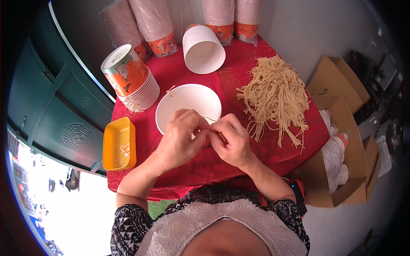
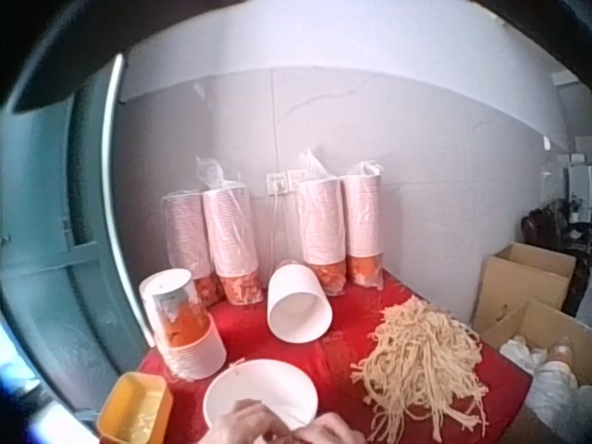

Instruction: Threading and tying thin strings to holes in decorative paper cups.

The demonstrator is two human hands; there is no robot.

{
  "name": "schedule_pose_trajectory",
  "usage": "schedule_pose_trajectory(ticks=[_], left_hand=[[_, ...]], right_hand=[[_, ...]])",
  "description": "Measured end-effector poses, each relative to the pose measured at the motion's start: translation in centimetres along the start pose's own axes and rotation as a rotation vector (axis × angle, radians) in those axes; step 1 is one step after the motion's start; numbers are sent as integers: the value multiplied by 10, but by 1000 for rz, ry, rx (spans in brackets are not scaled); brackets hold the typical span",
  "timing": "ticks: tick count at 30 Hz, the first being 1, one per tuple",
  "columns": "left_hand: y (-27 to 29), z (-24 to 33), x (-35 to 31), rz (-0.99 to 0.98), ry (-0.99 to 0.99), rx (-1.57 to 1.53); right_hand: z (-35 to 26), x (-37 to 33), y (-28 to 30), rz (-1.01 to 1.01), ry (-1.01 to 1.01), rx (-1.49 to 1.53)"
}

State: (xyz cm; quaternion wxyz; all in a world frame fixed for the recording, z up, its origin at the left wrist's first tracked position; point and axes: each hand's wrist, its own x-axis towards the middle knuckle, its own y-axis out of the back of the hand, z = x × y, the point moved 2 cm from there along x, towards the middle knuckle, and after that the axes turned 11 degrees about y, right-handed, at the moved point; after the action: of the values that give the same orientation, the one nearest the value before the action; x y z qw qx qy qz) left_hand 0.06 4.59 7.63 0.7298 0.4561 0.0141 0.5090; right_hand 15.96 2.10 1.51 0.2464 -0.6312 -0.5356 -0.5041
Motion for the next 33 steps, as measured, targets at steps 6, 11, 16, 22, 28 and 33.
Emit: schedule_pose_trajectory(ticks=[6, 11, 16, 22, 28, 33], left_hand=[[-3, -4, 1, 27, -4, 24], [-7, -5, -1, 47, 8, -52], [-4, -4, -2, -13, -73, 68], [-5, 5, -5, -24, -95, 156], [-12, -2, -5, 64, -221, 244], [-9, -1, -4, 55, -242, 269]], right_hand=[[1, -3, 1, 37, -60, 63], [3, -5, 2, 63, -227, 269], [4, -6, 3, 71, -345, 361], [6, -8, 1, 88, -396, 396], [5, -7, 1, 89, -413, 426], [11, -5, 8, -2, -345, 373]])
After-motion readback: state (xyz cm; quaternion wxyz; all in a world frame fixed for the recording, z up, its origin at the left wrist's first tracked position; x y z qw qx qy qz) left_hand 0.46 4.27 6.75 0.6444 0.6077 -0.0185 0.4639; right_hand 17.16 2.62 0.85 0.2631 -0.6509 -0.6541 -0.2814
